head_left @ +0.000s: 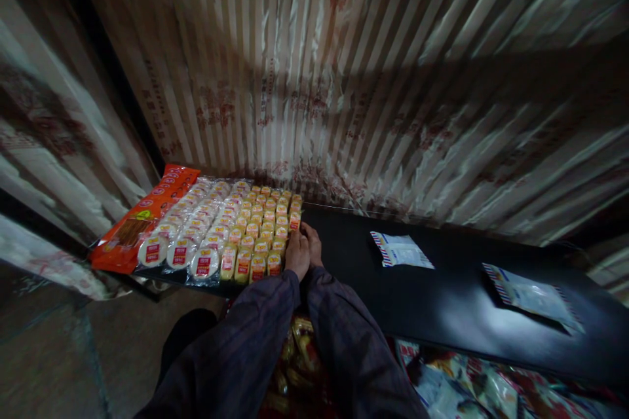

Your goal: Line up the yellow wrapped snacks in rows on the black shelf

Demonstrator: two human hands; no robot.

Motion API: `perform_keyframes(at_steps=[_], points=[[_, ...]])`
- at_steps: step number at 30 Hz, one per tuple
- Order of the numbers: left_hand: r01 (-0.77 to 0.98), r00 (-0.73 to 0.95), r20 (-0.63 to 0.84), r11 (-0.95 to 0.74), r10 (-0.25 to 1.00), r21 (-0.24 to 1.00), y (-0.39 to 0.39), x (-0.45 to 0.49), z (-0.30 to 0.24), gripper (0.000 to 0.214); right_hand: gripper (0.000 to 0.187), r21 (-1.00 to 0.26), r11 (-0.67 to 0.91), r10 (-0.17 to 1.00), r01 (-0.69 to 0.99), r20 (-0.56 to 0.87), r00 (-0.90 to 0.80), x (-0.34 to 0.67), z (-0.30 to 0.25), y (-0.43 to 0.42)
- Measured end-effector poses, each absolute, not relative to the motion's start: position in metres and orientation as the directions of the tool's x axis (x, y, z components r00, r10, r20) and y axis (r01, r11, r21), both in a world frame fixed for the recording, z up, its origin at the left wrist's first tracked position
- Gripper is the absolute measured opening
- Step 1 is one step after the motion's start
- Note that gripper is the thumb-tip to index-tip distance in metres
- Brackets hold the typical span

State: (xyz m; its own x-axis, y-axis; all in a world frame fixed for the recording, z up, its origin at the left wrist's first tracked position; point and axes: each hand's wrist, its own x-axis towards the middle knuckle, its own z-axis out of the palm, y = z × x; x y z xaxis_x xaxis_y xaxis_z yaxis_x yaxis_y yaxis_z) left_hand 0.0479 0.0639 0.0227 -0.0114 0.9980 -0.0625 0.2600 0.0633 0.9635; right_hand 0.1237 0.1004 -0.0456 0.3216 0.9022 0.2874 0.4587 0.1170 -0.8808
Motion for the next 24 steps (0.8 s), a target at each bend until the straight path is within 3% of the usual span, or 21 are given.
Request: perform_keyframes(at_steps=[12,19,24], points=[[0.331,0.081,-0.182,0.146,0.980,0.932,0.027,0.042,0.025,0.054,0.043,-0.891,0.064,0.894,0.449,0.251,0.371,0.128,-0.055,0.079],[0.357,0.111,-0.060,0.017,0.992,0.934,-0.016,0.032,0.011,0.052,0.040,-0.901,-0.073,0.913,0.428,0.113,0.392,0.118,-0.043,0.039],[0.370,0.171,0.041,-0.103,0.984,0.923,-0.052,0.012,0.000,0.049,0.037,-0.868,0.005,0.928,0.496,0.189,0.321,0.106,-0.031,-0.006]])
